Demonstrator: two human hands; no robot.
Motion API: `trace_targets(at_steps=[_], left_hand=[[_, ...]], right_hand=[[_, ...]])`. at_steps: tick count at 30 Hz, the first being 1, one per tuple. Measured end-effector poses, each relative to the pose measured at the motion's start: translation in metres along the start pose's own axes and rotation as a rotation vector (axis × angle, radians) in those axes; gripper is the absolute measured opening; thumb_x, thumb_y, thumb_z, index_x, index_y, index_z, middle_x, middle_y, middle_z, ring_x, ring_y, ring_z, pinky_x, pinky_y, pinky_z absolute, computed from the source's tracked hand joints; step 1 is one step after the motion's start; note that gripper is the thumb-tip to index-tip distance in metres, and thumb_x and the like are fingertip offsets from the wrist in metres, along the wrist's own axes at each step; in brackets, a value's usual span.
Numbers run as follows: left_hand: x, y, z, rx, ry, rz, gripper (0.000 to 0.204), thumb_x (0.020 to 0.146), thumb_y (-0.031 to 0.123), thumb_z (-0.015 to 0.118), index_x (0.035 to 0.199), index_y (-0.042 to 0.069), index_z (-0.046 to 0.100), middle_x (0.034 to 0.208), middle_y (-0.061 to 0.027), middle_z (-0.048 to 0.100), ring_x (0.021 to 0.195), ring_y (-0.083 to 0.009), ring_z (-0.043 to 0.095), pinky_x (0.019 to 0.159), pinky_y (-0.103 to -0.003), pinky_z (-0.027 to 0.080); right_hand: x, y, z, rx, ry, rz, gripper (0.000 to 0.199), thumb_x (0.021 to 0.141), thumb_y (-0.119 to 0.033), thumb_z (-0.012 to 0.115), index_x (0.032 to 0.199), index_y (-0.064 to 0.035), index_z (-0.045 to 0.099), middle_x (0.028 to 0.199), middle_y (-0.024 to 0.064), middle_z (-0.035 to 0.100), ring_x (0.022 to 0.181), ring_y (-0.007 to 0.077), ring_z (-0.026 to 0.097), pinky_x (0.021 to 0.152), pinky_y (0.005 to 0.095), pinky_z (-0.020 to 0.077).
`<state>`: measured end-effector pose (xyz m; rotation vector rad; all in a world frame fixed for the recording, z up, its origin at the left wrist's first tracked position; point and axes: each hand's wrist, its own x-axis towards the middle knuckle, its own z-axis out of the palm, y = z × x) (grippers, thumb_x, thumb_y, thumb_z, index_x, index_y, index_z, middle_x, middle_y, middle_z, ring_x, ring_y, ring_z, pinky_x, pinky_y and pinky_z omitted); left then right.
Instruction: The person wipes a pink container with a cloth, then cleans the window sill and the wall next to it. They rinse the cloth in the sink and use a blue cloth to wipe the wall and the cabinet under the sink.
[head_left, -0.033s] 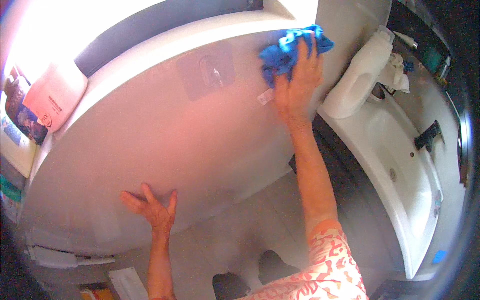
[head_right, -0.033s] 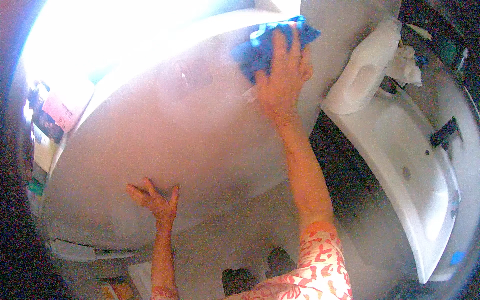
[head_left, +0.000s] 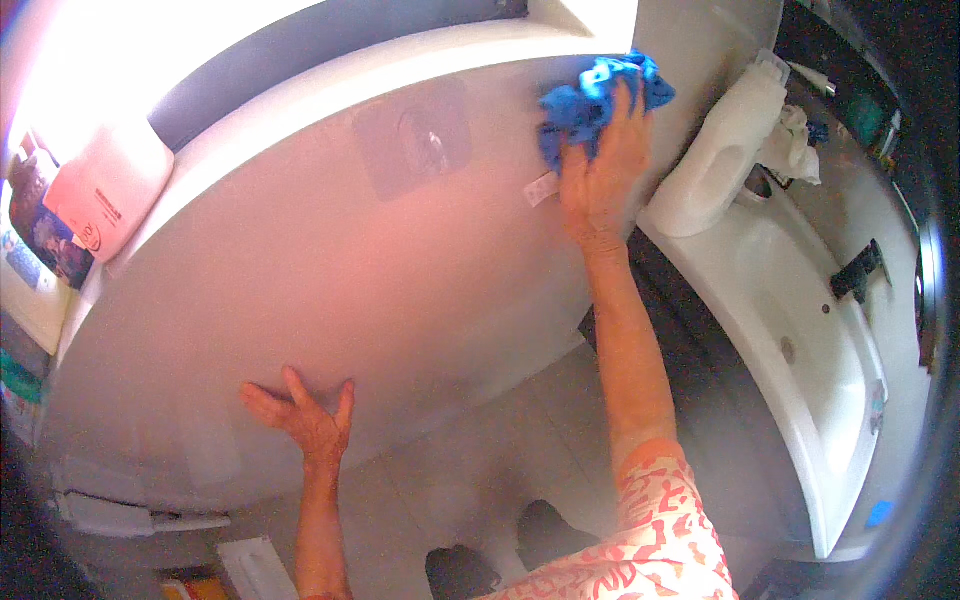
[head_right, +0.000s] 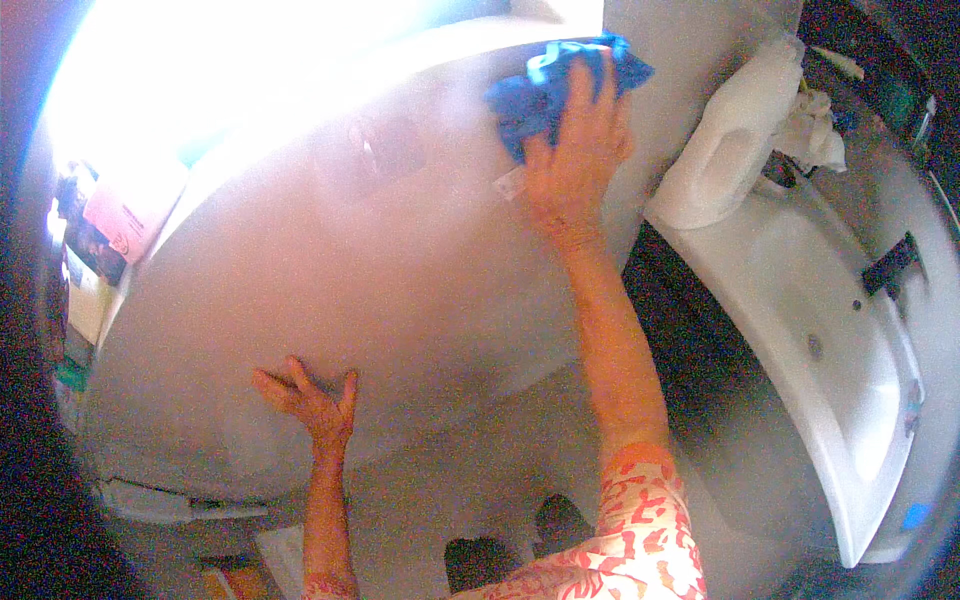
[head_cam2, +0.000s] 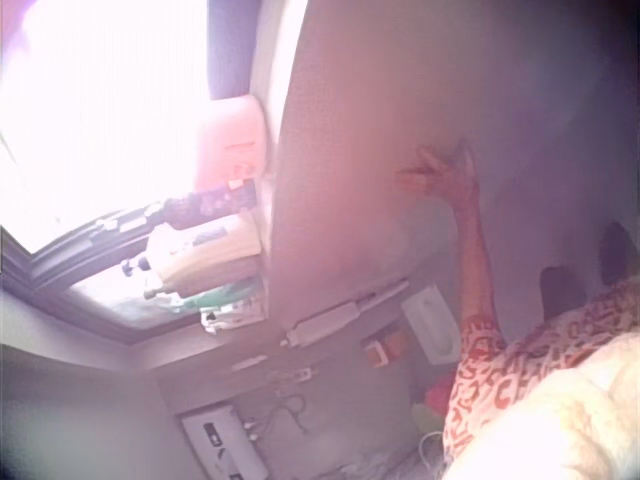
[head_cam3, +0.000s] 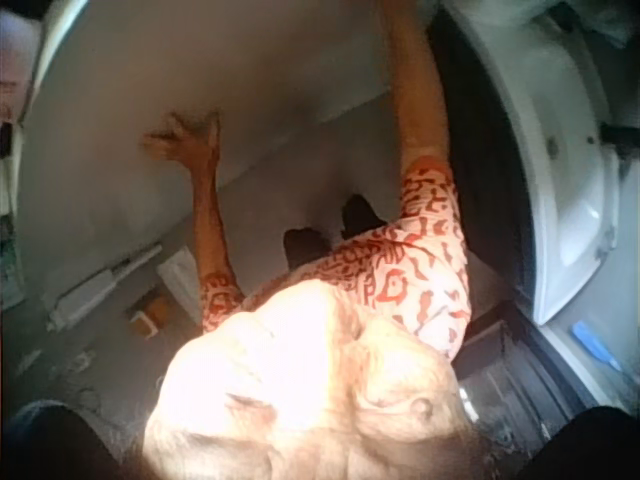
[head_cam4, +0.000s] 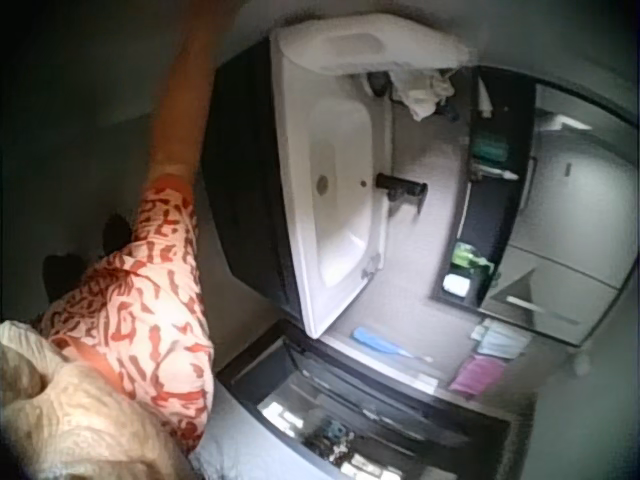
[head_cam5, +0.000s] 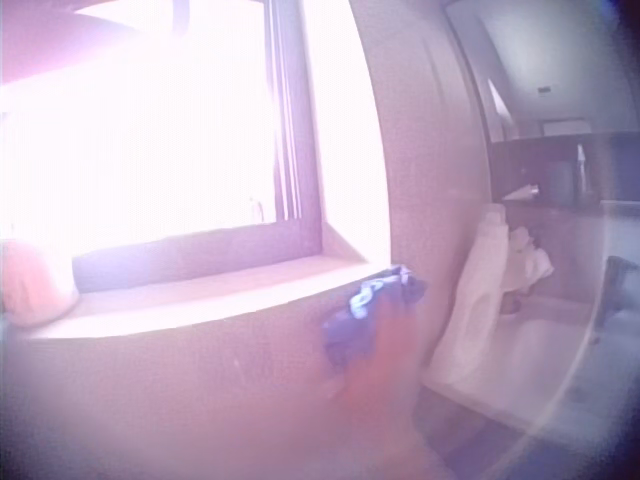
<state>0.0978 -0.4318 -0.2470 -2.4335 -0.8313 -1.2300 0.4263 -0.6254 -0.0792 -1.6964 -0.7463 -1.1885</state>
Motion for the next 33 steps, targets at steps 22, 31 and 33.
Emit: trace_targets(at_steps=[22,31,33], left_hand=[[-0.061,0.012,0.011,-0.098,0.295,0.068,0.089,0.067,0.053,0.073,0.137,0.016,0.032,0.144,-0.0248,0.011,0.133,-0.0444,0.011,0.104,-0.059,0.014],[-0.101,0.054,-0.010,-0.053,0.238,0.005,0.093,0.067,0.056,0.069,0.140,0.013,0.030,0.144,-0.0283,0.011,0.134,-0.0456,0.010,0.103,-0.060,0.010],[-0.106,0.079,-0.008,-0.015,0.159,-0.028,0.098,0.067,0.059,0.068,0.142,0.013,0.024,0.145,-0.0307,0.009,0.134,-0.0467,0.010,0.104,-0.061,0.010]], right_hand=[[-0.095,0.065,-0.010,0.000,0.248,0.100,0.064,0.076,-0.010,0.051,0.137,-0.0054,0.033,0.136,0.0280,0.035,0.124,0.0439,0.033,0.107,0.0509,0.0186],[-0.122,-0.009,-0.035,0.044,0.220,-0.019,0.074,0.070,-0.008,0.061,0.138,-0.0168,0.035,0.146,0.0172,0.025,0.124,0.0464,0.032,0.102,0.0560,0.0223],[-0.125,-0.011,-0.049,0.098,0.176,-0.071,0.074,0.069,-0.010,0.063,0.137,-0.0193,0.037,0.148,0.0144,0.023,0.124,0.0464,0.031,0.100,0.0573,0.0236]])
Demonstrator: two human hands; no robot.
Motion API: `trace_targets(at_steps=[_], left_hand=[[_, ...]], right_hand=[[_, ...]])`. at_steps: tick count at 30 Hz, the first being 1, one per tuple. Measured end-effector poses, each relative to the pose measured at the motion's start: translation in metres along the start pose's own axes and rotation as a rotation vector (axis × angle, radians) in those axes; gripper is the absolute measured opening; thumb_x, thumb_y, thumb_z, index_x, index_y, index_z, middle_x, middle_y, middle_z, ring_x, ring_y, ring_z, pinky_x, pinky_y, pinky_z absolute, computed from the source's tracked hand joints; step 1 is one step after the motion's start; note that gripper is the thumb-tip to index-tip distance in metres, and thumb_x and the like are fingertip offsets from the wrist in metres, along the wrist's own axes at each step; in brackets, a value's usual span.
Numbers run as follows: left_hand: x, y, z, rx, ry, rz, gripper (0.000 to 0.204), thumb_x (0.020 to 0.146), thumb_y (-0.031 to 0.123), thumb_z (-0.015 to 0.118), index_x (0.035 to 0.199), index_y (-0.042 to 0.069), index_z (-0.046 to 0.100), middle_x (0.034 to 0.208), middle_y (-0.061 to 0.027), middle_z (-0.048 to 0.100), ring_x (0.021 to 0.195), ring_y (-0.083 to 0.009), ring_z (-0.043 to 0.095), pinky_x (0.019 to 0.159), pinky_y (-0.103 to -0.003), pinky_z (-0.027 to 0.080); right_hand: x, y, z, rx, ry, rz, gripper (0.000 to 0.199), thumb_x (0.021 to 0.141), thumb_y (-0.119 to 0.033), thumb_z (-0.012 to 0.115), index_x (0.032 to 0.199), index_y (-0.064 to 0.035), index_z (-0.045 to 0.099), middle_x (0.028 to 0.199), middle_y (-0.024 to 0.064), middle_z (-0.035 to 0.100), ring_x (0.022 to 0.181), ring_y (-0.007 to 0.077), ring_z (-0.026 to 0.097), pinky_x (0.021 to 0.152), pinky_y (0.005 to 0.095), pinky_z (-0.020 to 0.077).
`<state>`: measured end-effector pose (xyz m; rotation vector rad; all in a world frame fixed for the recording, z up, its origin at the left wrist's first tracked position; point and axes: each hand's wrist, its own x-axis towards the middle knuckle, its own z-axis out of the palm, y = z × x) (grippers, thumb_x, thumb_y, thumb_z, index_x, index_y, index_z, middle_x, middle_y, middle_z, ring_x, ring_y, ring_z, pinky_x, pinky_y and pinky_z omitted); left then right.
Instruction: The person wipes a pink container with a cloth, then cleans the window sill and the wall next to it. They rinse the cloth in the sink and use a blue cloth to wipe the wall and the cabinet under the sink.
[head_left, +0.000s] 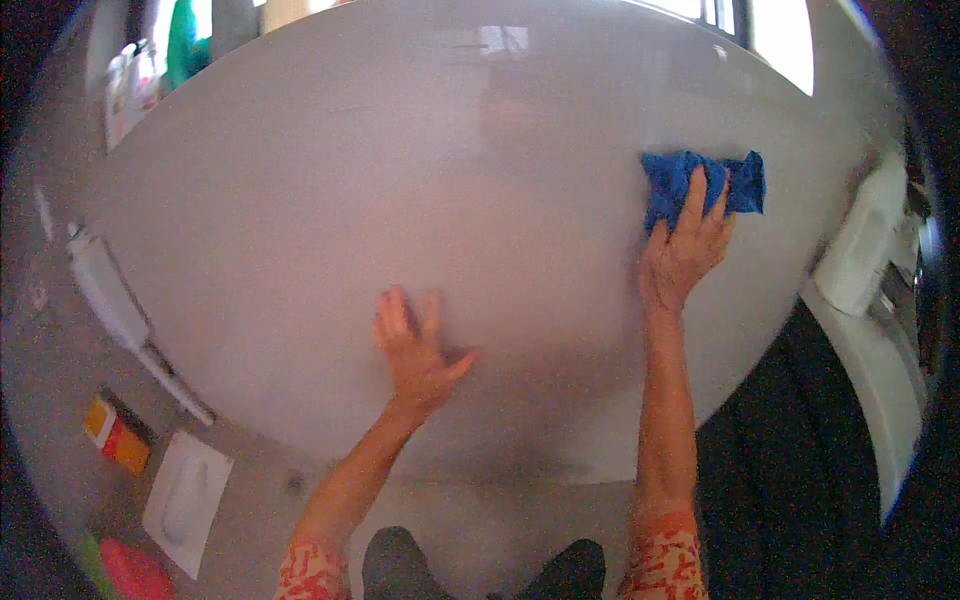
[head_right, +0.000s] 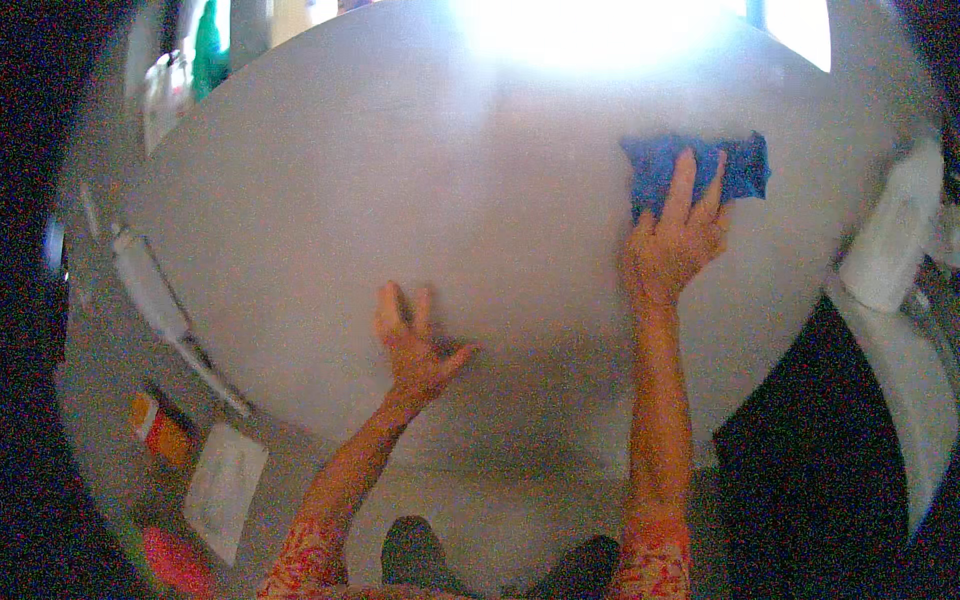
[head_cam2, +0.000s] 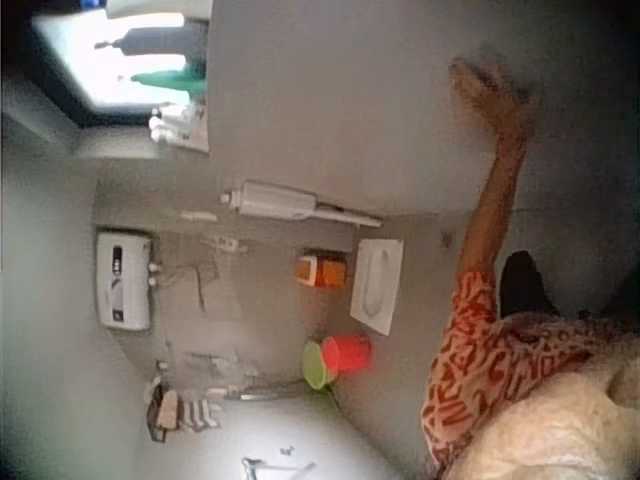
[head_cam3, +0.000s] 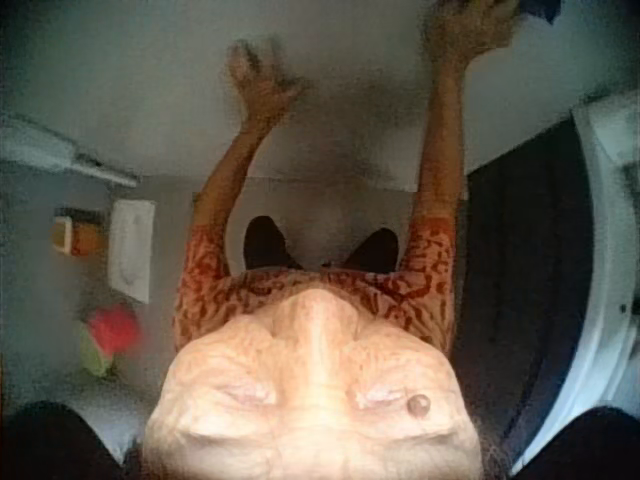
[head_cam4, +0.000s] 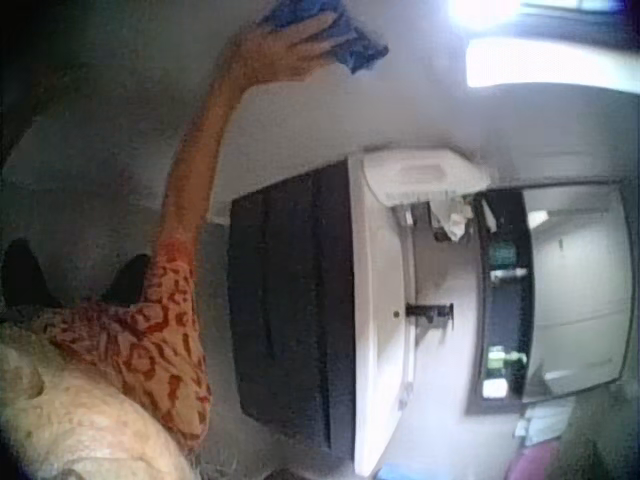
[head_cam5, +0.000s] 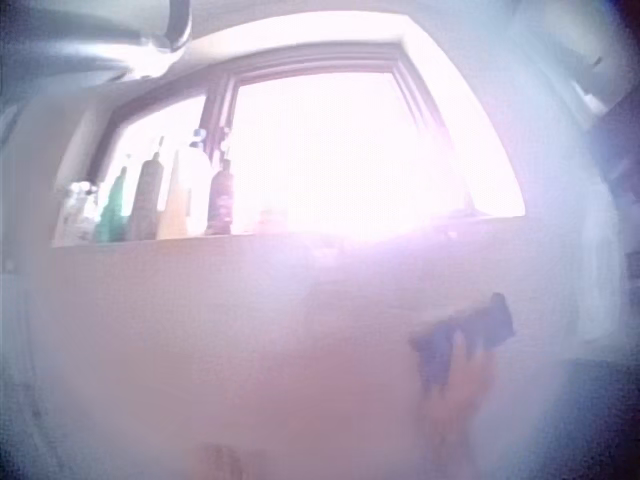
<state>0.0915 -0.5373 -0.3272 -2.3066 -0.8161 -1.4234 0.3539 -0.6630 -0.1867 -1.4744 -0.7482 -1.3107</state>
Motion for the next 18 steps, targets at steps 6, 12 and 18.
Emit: trace_targets(at_steps=[6,12,18], left_hand=[[0.005,0.040,-0.004,0.027,-0.163,-0.073,0.109,0.061,0.065,0.068,0.144,0.014,0.021,0.145,-0.0337,0.000,0.135,-0.0487,-0.001,0.103,-0.064,0.004],[0.002,0.056,0.005,-0.023,-0.158,0.022,0.114,0.055,0.066,0.071,0.144,0.015,0.022,0.145,-0.0343,-0.003,0.135,-0.0500,-0.005,0.102,-0.066,0.003],[0.016,0.139,-0.014,-0.087,-0.404,-0.085,0.113,0.053,0.065,0.073,0.144,0.019,0.023,0.146,-0.0316,-0.002,0.135,-0.0497,-0.004,0.101,-0.067,0.004]], right_hand=[[-0.035,-0.018,-0.022,0.053,-0.132,-0.306,0.066,0.069,-0.016,0.066,0.131,-0.0242,0.046,0.144,0.0097,0.033,0.119,0.0417,0.037,0.096,0.0547,0.0286],[-0.007,0.011,-0.033,0.064,-0.121,-0.590,0.056,0.069,-0.020,0.069,0.123,-0.0179,0.054,0.140,0.0133,0.041,0.127,0.0348,0.035,0.099,0.0472,0.0272],[0.096,0.052,-0.069,0.065,0.219,-0.381,0.058,0.074,-0.011,0.062,0.130,-0.0136,0.048,0.137,0.0147,0.042,0.123,0.0345,0.040,0.104,0.0465,0.0275]])
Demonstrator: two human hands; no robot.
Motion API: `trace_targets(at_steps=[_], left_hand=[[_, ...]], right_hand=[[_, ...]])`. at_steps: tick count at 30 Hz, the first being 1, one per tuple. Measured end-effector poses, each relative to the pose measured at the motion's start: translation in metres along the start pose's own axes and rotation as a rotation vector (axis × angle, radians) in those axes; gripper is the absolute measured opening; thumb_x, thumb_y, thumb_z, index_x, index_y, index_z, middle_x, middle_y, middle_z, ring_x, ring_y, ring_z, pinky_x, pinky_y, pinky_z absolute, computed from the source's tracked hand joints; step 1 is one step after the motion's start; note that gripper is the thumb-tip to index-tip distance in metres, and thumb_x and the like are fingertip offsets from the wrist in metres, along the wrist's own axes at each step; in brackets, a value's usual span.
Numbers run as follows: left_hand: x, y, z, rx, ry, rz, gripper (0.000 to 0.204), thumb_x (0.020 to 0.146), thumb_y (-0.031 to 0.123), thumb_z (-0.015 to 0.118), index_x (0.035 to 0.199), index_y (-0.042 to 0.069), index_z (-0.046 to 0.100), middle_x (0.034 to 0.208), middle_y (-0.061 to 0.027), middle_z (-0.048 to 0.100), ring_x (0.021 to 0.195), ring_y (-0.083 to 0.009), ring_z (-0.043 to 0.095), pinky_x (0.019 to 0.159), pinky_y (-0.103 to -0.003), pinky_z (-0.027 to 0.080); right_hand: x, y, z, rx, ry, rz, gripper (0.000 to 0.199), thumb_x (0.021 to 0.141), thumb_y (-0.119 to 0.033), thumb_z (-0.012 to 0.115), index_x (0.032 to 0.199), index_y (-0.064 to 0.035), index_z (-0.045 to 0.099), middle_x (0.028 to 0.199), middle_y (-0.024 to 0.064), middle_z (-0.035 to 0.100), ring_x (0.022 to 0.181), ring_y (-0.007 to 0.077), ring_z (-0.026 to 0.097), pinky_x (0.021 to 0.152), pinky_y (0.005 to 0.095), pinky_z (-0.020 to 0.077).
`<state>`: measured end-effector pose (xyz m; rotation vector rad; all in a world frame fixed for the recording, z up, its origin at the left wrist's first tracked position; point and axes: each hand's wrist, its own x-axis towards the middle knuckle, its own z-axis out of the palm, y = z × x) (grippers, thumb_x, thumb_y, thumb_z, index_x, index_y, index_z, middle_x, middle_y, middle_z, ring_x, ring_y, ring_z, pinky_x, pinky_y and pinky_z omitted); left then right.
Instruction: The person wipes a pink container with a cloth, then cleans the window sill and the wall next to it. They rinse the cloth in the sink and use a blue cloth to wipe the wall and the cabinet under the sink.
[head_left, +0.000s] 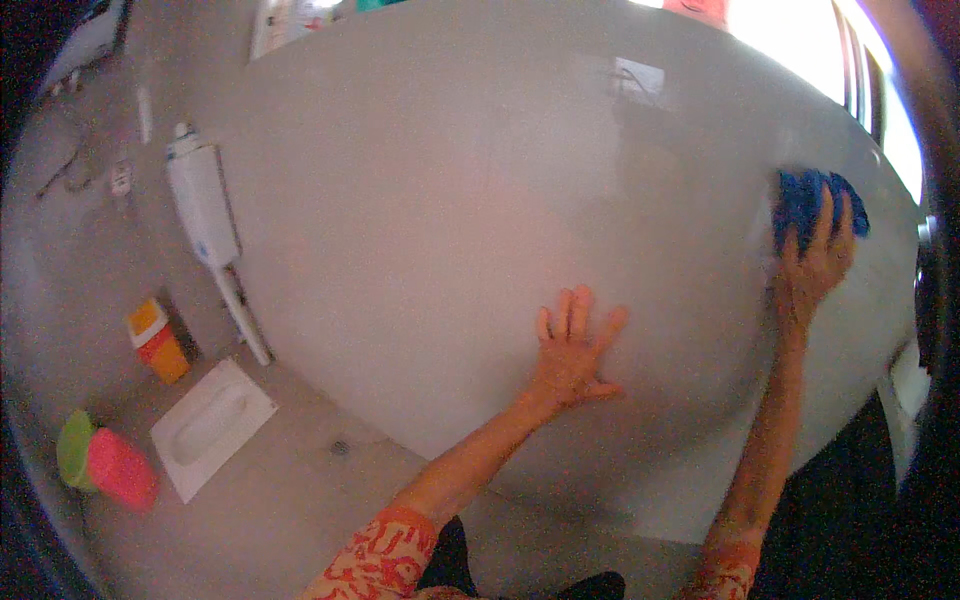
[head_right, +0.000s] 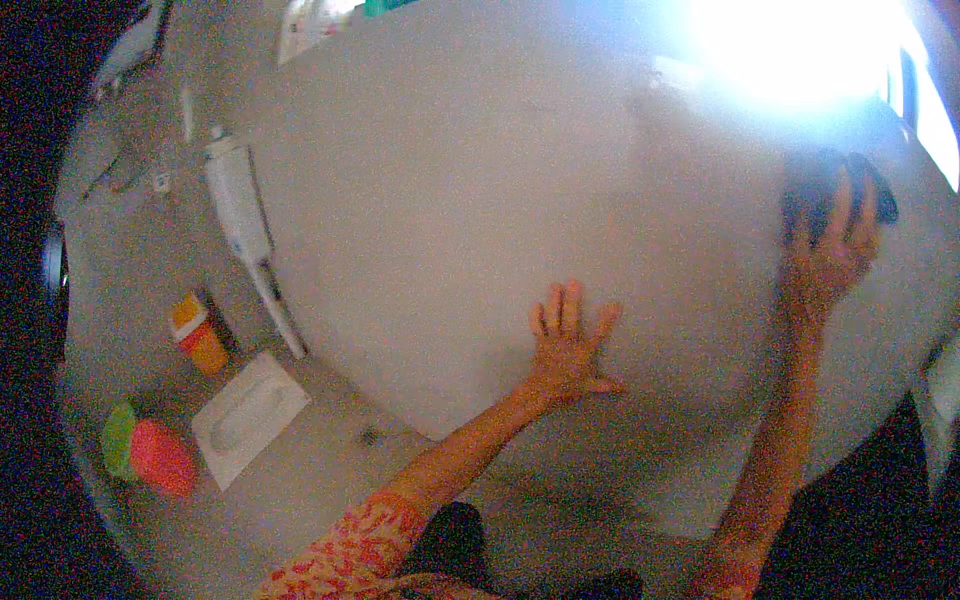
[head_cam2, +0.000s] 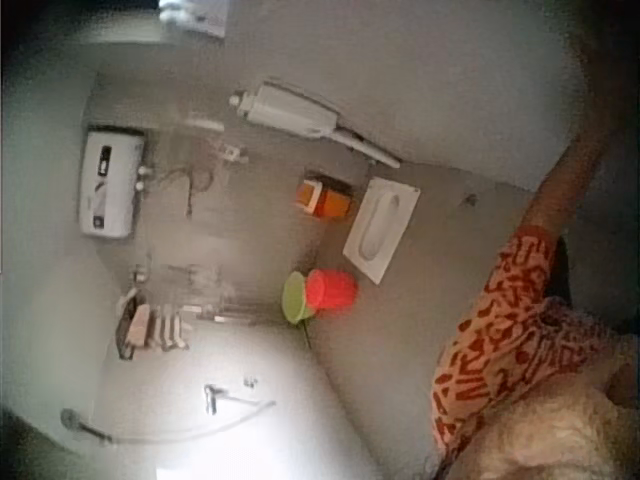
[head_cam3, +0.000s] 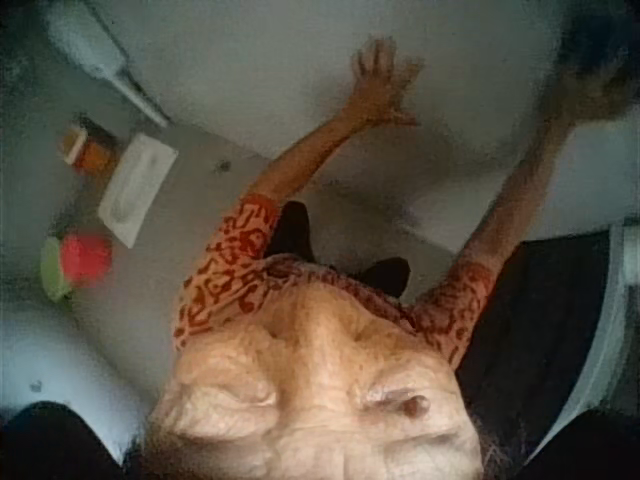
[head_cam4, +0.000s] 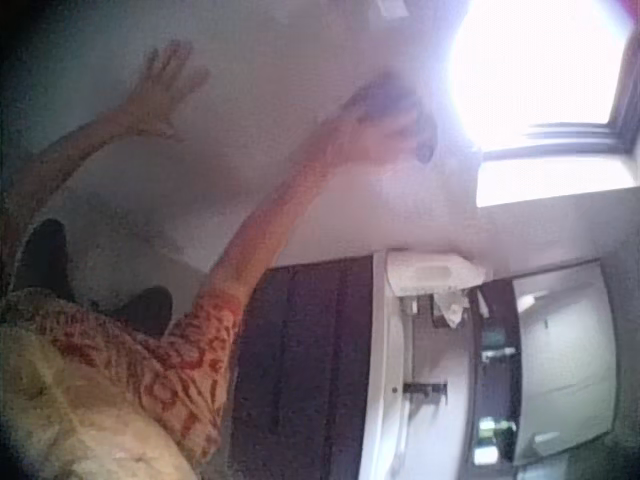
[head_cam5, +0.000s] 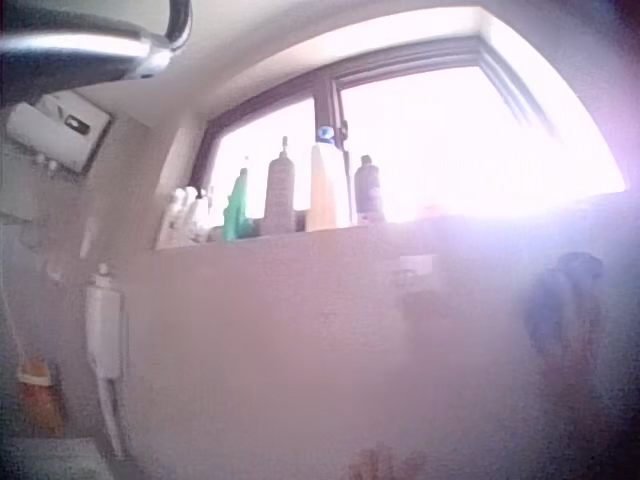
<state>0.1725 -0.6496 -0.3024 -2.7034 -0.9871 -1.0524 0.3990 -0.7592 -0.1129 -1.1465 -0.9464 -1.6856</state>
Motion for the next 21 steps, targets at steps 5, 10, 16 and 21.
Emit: trace_targets(at_steps=[5,10,16,21], left_hand=[[-0.009,0.034,0.016,-0.020,0.171,0.075,0.115,0.051,0.068,0.072,0.143,0.018,0.024,0.146,-0.0323,-0.002,0.134,-0.0498,-0.007,0.101,-0.067,0.001],[-0.020,0.084,0.016,0.003,0.233,0.044,0.117,0.044,0.063,0.077,0.142,0.024,0.026,0.148,-0.0269,0.000,0.136,-0.0462,0.000,0.102,-0.065,0.005],[0.001,0.093,0.004,0.020,0.237,0.010,0.117,0.044,0.063,0.078,0.141,0.020,0.029,0.148,-0.0263,-0.001,0.136,-0.0454,-0.003,0.102,-0.065,0.005],[0.004,0.057,-0.026,0.037,0.331,0.022,0.116,0.046,0.065,0.076,0.141,0.018,0.028,0.148,-0.0267,-0.001,0.136,-0.0457,-0.003,0.102,-0.064,0.006]], right_hand=[[-0.018,-0.015,-0.014,-0.134,-0.085,0.072,0.064,0.070,-0.012,0.065,0.131,-0.0148,0.047,0.138,0.0165,0.039,0.125,0.0342,0.037,0.104,0.0471,0.0243],[-0.039,-0.015,-0.057,0.008,-0.171,0.007,0.066,0.064,-0.022,0.071,0.127,-0.0230,0.052,0.138,0.0140,0.040,0.117,0.0409,0.038,0.092,0.0519,0.0328],[-0.064,-0.023,-0.061,0.087,-0.290,-0.234,0.061,0.063,-0.011,0.067,0.121,-0.0213,0.056,0.141,0.0135,0.038,0.114,0.0345,0.039,0.091,0.0422,0.0325],[-0.043,-0.010,-0.066,0.058,-0.441,-0.031,0.061,0.069,-0.014,0.065,0.127,-0.0174,0.048,0.143,0.0164,0.033,0.115,0.0395,0.039,0.090,0.0487,0.0365]])
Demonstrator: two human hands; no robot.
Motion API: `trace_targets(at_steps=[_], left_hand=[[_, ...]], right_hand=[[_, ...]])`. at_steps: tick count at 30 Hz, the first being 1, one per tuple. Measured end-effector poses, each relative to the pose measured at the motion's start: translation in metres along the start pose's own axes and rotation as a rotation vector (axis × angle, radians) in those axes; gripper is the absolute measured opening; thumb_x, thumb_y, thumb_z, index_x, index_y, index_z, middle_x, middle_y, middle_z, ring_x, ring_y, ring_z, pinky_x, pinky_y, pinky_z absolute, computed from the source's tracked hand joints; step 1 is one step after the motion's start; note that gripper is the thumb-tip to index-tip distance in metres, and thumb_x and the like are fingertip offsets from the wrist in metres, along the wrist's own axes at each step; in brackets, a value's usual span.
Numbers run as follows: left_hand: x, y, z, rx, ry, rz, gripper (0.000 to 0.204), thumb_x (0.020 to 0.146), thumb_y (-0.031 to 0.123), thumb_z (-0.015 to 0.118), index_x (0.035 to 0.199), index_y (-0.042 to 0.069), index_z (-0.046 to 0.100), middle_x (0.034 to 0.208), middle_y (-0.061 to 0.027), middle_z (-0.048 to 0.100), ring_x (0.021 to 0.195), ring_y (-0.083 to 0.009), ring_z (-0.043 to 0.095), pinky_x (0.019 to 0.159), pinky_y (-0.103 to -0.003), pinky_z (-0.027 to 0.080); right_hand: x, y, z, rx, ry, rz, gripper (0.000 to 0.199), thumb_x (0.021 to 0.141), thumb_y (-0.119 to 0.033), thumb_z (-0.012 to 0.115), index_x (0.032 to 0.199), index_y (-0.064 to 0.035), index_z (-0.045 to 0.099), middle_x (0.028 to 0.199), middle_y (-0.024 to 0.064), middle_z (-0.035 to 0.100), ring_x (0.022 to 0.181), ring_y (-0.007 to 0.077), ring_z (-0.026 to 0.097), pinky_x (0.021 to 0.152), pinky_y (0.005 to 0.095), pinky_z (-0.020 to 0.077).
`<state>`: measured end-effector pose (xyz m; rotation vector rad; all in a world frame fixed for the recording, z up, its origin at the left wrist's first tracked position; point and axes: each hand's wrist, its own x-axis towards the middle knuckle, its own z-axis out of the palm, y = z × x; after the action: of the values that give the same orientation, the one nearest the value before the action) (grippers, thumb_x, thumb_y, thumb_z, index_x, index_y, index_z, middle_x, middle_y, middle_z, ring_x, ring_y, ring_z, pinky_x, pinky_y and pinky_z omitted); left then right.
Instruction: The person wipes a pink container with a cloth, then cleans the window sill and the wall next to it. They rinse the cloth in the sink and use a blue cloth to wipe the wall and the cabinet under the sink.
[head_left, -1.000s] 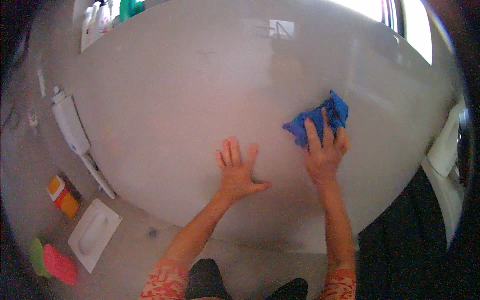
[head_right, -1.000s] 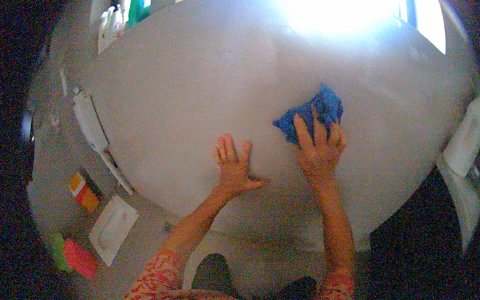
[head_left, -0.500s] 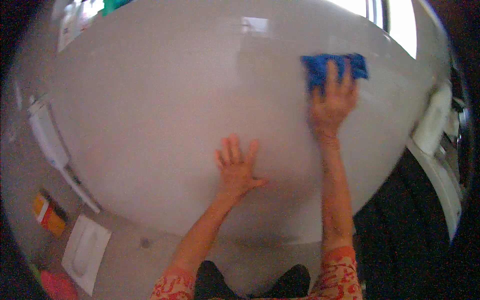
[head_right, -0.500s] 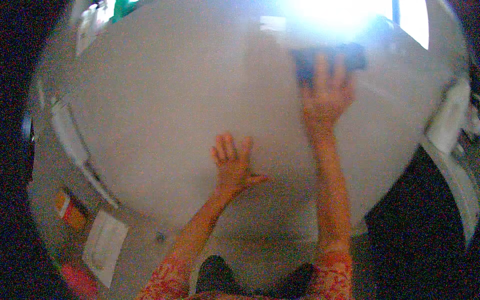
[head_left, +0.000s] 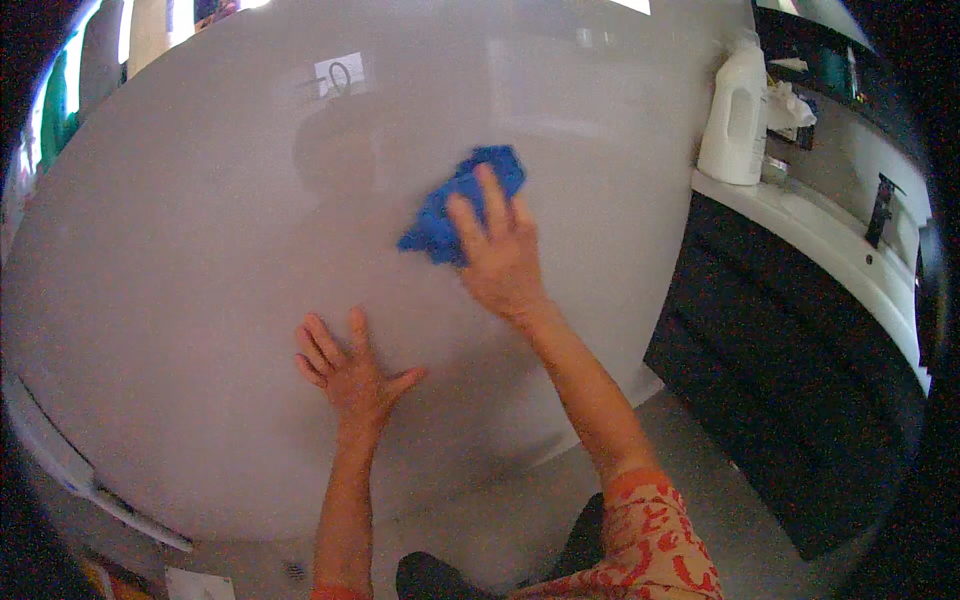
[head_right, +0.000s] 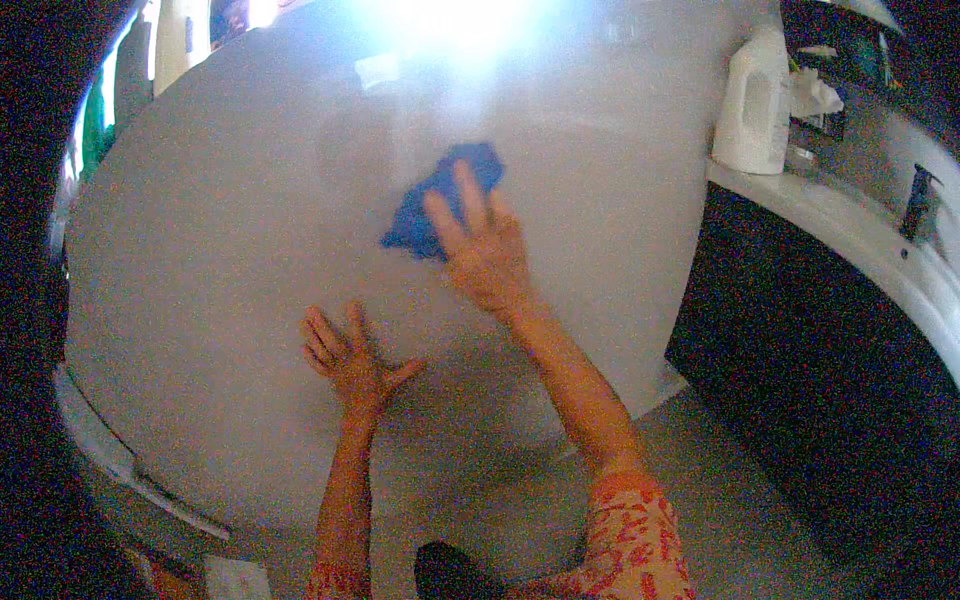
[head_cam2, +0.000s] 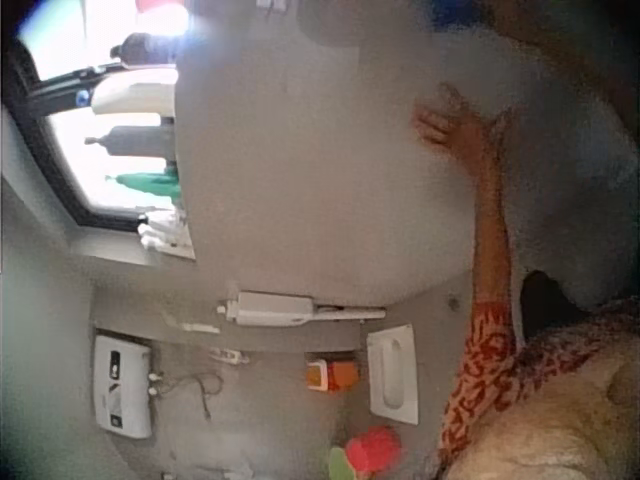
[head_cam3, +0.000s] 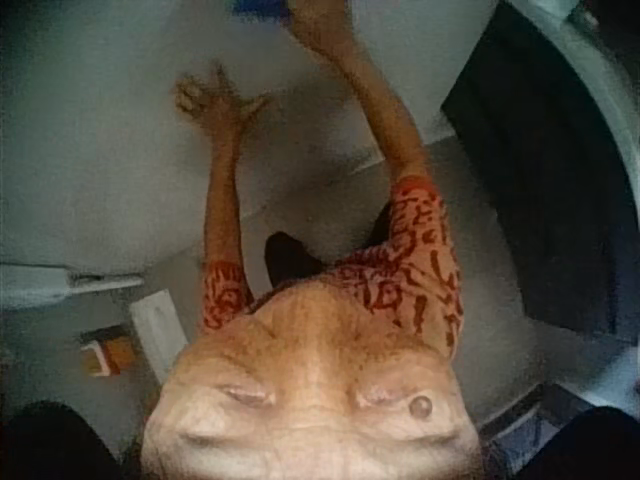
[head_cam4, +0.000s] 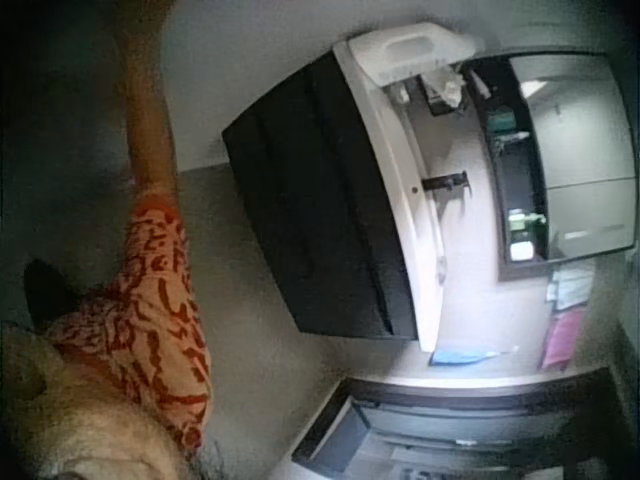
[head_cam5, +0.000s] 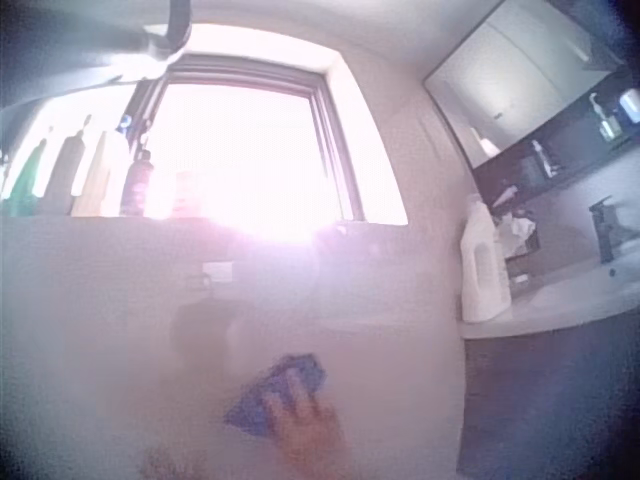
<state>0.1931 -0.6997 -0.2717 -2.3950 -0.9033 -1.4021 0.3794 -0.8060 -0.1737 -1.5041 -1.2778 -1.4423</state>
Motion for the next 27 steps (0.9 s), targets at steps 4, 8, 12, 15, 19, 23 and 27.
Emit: trace_targets(at_steps=[4,8,12,15,19,23,27], left_hand=[[-0.039,-0.085,-0.016,0.044,-0.042,0.053,0.114,0.050,0.066,0.073,0.142,0.017,0.027,0.147,-0.0273,0.000,0.135,-0.0461,-0.003,0.102,-0.064,0.005],[0.025,-0.123,0.007,0.033,-0.034,0.111,0.114,0.052,0.068,0.071,0.142,0.016,0.025,0.147,-0.0276,0.000,0.135,-0.0461,-0.002,0.102,-0.064,0.005],[0.021,-0.136,0.033,0.082,0.086,0.142,0.122,0.049,0.078,0.064,0.144,0.016,0.020,0.148,-0.0272,-0.001,0.136,-0.0465,-0.002,0.103,-0.064,0.000],[0.026,-0.140,0.041,0.035,0.161,0.199,0.123,0.047,0.078,0.065,0.144,0.017,0.021,0.148,-0.0271,0.000,0.136,-0.0465,-0.001,0.104,-0.063,0.001],[0.020,-0.119,0.024,0.094,0.128,0.164,0.121,0.048,0.078,0.065,0.144,0.016,0.022,0.148,-0.0269,0.001,0.136,-0.0456,0.000,0.105,-0.062,0.002],[0.000,-0.107,0.011,0.123,0.152,0.164,0.121,0.050,0.082,0.060,0.143,0.013,0.023,0.147,-0.0271,0.001,0.136,-0.0450,0.000,0.105,-0.061,0.002],[0.000,-0.117,0.000,0.161,0.173,0.183,0.123,0.051,0.082,0.059,0.144,0.013,0.021,0.148,-0.0279,-0.001,0.136,-0.0455,0.000,0.105,-0.061,0.002]], right_hand=[[-0.038,-0.025,0.011,-0.051,-0.051,0.298,0.071,0.065,-0.013,0.065,0.131,-0.0086,0.041,0.147,0.0187,0.019,0.120,0.0452,0.033,0.097,0.0537,0.0297],[-0.019,-0.012,0.048,-0.126,0.036,0.449,0.074,0.064,-0.014,0.060,0.134,-0.0081,0.037,0.148,0.0206,0.016,0.122,0.0473,0.030,0.100,0.0556,0.0229],[-0.023,-0.032,0.084,-0.107,0.147,0.336,0.075,0.063,-0.014,0.059,0.134,-0.0077,0.037,0.146,0.0243,0.020,0.122,0.0469,0.029,0.099,0.0576,0.0218],[-0.019,-0.093,0.102,-0.060,0.129,0.192,0.061,0.070,-0.013,0.061,0.130,-0.0121,0.046,0.143,0.0226,0.029,0.115,0.0437,0.038,0.092,0.0567,0.0308],[-0.016,-0.074,0.081,-0.001,0.171,0.056,0.055,0.073,-0.007,0.058,0.128,-0.0122,0.048,0.142,0.0182,0.034,0.109,0.0414,0.043,0.089,0.0511,0.0366],[-0.015,-0.023,0.050,-0.071,0.129,0.156,0.054,0.074,-0.008,0.059,0.126,-0.0104,0.048,0.140,0.0229,0.033,0.111,0.0448,0.042,0.092,0.0510,0.0363],[-0.020,0.015,0.030,-0.083,0.148,0.319,0.068,0.071,-0.008,0.062,0.134,-0.0060,0.036,0.141,0.0281,0.026,0.123,0.0454,0.032,0.102,0.0535,0.0249]])
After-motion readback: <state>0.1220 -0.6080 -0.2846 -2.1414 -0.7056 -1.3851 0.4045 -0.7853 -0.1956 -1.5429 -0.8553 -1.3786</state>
